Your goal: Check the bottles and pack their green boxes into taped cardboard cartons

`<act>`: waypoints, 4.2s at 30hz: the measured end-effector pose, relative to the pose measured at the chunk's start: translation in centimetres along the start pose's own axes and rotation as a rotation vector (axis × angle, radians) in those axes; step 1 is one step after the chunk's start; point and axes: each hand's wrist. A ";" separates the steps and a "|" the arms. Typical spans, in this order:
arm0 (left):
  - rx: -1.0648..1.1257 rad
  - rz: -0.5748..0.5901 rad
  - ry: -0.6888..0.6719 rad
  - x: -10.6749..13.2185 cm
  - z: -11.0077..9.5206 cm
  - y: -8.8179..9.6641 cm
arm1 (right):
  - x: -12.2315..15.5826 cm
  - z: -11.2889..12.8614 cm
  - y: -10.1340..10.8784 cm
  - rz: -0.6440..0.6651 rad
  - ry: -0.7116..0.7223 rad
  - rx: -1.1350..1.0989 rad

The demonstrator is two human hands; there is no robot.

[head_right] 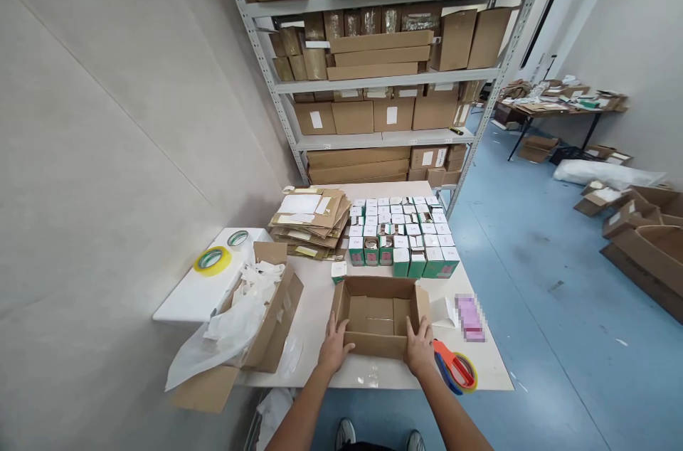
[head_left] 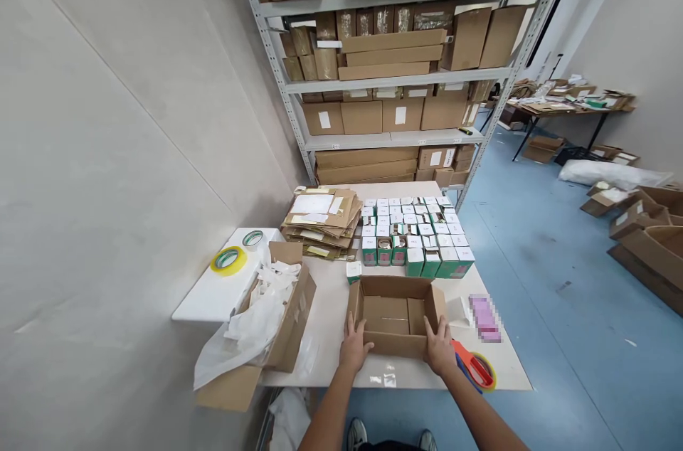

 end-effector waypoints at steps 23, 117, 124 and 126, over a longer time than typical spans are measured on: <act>0.216 -0.390 -0.087 -0.5 -0.4 -4.1 | 1.5 -2.8 1.4 -0.123 0.107 0.010; 0.393 -0.129 -0.391 -5.6 1.7 5.9 | -1.6 18.7 18.6 0.098 0.395 -1.413; 0.589 -0.195 -0.249 -10.5 4.6 10.8 | -7.5 26.3 17.7 0.191 0.100 -1.487; 0.632 -0.170 -0.196 -12.0 4.8 11.7 | -9.1 27.3 17.0 0.144 0.014 -1.440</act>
Point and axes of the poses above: each hand's wrist, its own x-axis away from the middle knuckle, its own y-axis out of the back of the hand, z = x × y, and after that the axes turned 6 degrees about z, right-handed
